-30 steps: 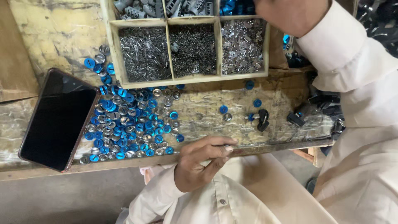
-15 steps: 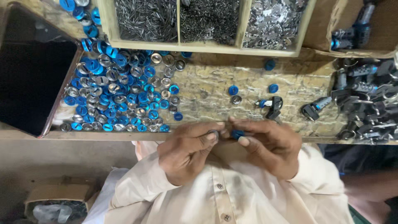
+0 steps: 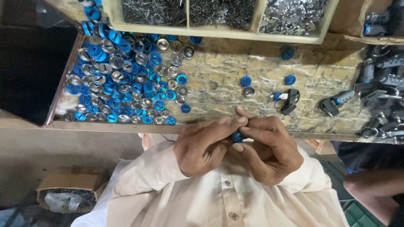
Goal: The person sits at a workbench assembling lock cylinders. They pick small blue and silver key caps and pin parts from the bench and compartment trays, press the parts into lock plug housings by hand, use a small metal tool to seat pins, and place finished assemblies aside on the bench.
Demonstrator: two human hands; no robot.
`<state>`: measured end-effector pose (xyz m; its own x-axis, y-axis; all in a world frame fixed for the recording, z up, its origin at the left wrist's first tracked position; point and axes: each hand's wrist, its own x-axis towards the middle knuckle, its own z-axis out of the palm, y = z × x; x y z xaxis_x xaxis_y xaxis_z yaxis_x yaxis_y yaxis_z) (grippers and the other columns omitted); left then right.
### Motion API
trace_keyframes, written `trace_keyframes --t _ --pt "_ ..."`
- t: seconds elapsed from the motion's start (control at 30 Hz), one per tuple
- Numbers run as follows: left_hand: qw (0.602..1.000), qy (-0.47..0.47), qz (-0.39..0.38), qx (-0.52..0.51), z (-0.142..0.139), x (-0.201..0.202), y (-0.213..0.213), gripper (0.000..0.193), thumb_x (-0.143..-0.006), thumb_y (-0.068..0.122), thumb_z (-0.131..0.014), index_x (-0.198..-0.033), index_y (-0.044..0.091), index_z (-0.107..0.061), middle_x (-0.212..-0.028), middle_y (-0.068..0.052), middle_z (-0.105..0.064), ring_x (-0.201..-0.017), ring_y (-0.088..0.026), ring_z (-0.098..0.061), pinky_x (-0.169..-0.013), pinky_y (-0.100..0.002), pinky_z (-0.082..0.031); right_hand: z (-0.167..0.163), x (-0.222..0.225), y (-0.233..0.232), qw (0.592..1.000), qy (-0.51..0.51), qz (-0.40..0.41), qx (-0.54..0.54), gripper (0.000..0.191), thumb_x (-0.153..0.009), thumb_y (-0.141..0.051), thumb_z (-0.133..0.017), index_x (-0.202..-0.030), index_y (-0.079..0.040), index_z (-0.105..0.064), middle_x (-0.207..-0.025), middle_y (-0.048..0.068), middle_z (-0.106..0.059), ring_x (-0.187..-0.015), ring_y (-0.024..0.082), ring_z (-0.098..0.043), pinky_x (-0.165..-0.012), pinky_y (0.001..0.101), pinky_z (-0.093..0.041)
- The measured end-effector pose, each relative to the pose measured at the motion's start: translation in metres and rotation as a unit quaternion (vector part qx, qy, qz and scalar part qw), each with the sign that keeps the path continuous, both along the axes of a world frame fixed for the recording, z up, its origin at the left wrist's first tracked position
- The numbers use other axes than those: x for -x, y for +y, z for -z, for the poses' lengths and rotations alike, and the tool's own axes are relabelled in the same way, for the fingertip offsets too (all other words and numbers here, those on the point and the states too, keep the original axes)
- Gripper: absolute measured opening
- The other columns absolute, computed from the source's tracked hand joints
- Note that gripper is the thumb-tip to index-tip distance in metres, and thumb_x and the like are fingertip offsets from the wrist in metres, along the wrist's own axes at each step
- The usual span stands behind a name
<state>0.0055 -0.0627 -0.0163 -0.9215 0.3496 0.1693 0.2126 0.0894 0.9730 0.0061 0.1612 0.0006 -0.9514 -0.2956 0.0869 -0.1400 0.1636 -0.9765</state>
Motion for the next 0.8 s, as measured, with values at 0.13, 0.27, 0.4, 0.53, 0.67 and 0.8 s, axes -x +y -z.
trace_keyframes --t 0.13,0.27,0.4,0.53,0.67,0.8 --pt "0.999 -0.02 0.041 0.02 0.0 -0.008 -0.003 0.056 -0.086 -0.013 -0.067 -0.138 -0.006 -0.047 -0.123 -0.02 -0.072 -0.108 -0.033 -0.074 -0.089 -0.038 -0.061 -0.014 0.025 0.0 0.96 0.228 -0.14 -0.084 0.028 -0.089 0.012 -0.071 -0.115 0.015 -0.061 -0.102 0.025 -0.063 -0.098 0.034 -0.069 -0.108 0.0596 -0.053" --pt "0.989 -0.121 -0.004 -0.084 -0.015 -0.005 0.006 0.065 -0.088 -0.009 -0.069 -0.142 -0.006 -0.032 -0.114 -0.016 -0.074 -0.104 -0.03 -0.077 -0.09 -0.04 -0.063 -0.029 0.039 0.005 0.841 0.437 -0.172 -0.268 0.017 -0.096 -0.002 -0.075 -0.108 0.008 -0.069 -0.098 0.016 -0.069 -0.088 0.027 -0.069 -0.099 0.0472 -0.057" --pt "0.996 -0.07 0.056 0.01 -0.027 0.012 0.02 0.043 -0.083 0.006 -0.081 -0.124 0.007 -0.067 -0.11 -0.014 -0.076 -0.106 -0.029 -0.075 -0.096 -0.035 -0.059 -0.015 0.047 0.029 0.567 0.769 -0.061 -0.288 0.01 -0.096 -0.001 -0.065 -0.087 -0.002 -0.061 -0.076 0.013 -0.059 -0.062 0.026 -0.059 -0.081 0.0388 -0.048" --pt "0.954 -0.249 0.127 -0.112 -0.025 0.014 0.034 0.026 -0.087 0.003 -0.076 -0.111 -0.001 -0.067 -0.104 -0.017 -0.076 -0.1 -0.026 -0.073 -0.091 -0.035 -0.057 -0.013 0.05 0.045 0.605 0.735 -0.156 -0.264 0.019 -0.091 0.0 -0.06 -0.073 -0.004 -0.056 -0.065 0.005 -0.055 -0.06 0.018 -0.057 -0.078 0.0435 -0.049" --pt "0.854 -0.504 0.08 -0.106 -0.02 -0.004 0.039 0.02 -0.095 0.003 -0.073 -0.114 -0.005 -0.072 -0.093 -0.016 -0.078 -0.085 -0.022 -0.069 -0.077 -0.037 -0.056 -0.065 0.056 0.051 0.906 0.258 -0.219 -0.253 0.013 -0.079 -0.011 -0.067 -0.088 -0.001 -0.068 -0.083 0.011 -0.067 -0.072 0.026 -0.067 -0.097 0.0536 -0.054" --pt "0.982 -0.156 0.026 -0.105 -0.013 -0.016 0.029 0.014 -0.101 0.006 -0.07 -0.114 0.0 -0.068 -0.103 -0.011 -0.079 -0.112 -0.024 -0.076 -0.104 -0.037 -0.059 -0.101 0.085 0.106 0.848 0.228 0.091 -0.471 0.019 -0.094 -0.005 -0.074 -0.109 0.005 -0.07 -0.098 0.016 -0.067 -0.081 0.03 -0.067 -0.08 0.0465 -0.052"
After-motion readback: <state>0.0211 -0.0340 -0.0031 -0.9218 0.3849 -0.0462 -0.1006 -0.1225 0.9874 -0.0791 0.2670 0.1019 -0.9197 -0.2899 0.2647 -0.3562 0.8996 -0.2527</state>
